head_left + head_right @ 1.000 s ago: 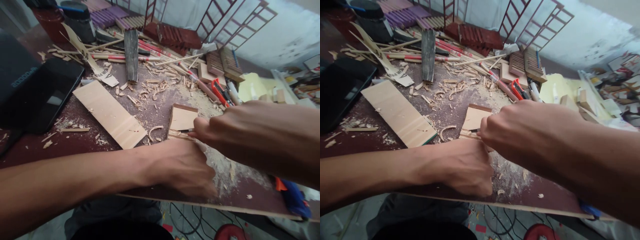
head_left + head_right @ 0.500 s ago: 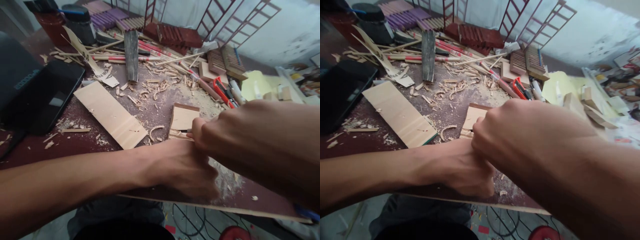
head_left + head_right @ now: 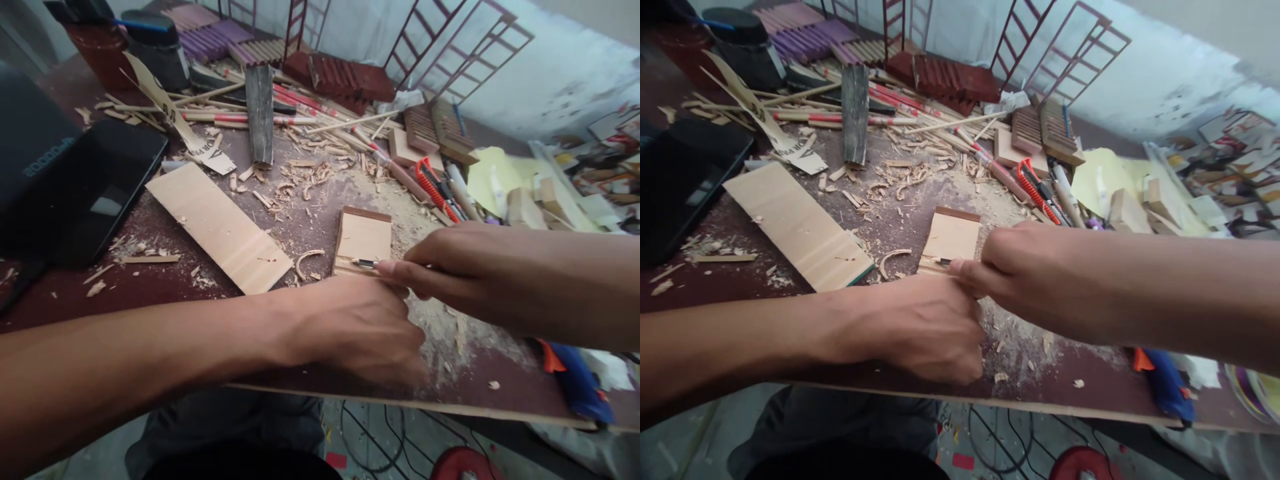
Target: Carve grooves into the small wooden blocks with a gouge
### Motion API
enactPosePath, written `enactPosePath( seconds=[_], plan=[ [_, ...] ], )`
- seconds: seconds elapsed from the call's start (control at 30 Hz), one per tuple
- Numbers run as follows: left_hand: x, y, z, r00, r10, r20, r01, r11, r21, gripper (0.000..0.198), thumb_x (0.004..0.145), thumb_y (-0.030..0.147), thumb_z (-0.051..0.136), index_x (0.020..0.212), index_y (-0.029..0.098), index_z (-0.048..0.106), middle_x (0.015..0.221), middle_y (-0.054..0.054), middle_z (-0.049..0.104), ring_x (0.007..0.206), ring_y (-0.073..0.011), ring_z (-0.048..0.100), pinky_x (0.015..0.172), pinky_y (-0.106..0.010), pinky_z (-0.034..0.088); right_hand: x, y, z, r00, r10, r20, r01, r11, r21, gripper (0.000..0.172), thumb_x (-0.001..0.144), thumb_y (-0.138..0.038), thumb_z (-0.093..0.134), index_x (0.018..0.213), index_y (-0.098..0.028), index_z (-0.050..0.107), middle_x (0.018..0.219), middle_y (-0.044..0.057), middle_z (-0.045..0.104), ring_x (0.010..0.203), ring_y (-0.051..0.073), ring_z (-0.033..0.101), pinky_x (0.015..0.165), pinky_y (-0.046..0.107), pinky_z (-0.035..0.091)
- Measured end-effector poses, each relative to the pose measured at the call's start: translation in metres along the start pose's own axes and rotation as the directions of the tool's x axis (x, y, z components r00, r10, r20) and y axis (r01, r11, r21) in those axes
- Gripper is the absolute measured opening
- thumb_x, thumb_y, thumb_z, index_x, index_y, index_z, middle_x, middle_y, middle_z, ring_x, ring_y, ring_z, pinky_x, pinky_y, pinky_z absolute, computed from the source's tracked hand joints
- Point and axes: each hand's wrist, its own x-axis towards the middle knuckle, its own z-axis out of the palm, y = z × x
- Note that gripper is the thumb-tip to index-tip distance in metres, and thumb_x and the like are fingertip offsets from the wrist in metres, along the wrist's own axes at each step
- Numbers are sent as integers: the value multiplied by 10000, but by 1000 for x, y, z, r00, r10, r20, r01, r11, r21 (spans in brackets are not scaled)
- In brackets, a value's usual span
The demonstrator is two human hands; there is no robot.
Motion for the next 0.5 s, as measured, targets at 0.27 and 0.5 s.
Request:
enactPosePath(
  seconds=[0.27,0.5],
  plan=[
    [1,1,-8,997,32,71,-38,996,79,436,981,199,552,546,225,536,549,-5,605,511,-167,488,494,-388,198,3,32,21,990,-138,8,138,989,-58,551,1062,-513,316,720,-207,620,563,38,575,472,138,461,515,334,325],
    [3,0,-10,993,2,114,-11,997,71,407,984,211,533,578,227,558,576,-13,613,538,-179,510,479,-392,193,-2,11,8,983,-156,-97,130,963,-236,236,872,-105,608,660,-203,647,531,12,547,413,114,375,471,330,213]
  ],
)
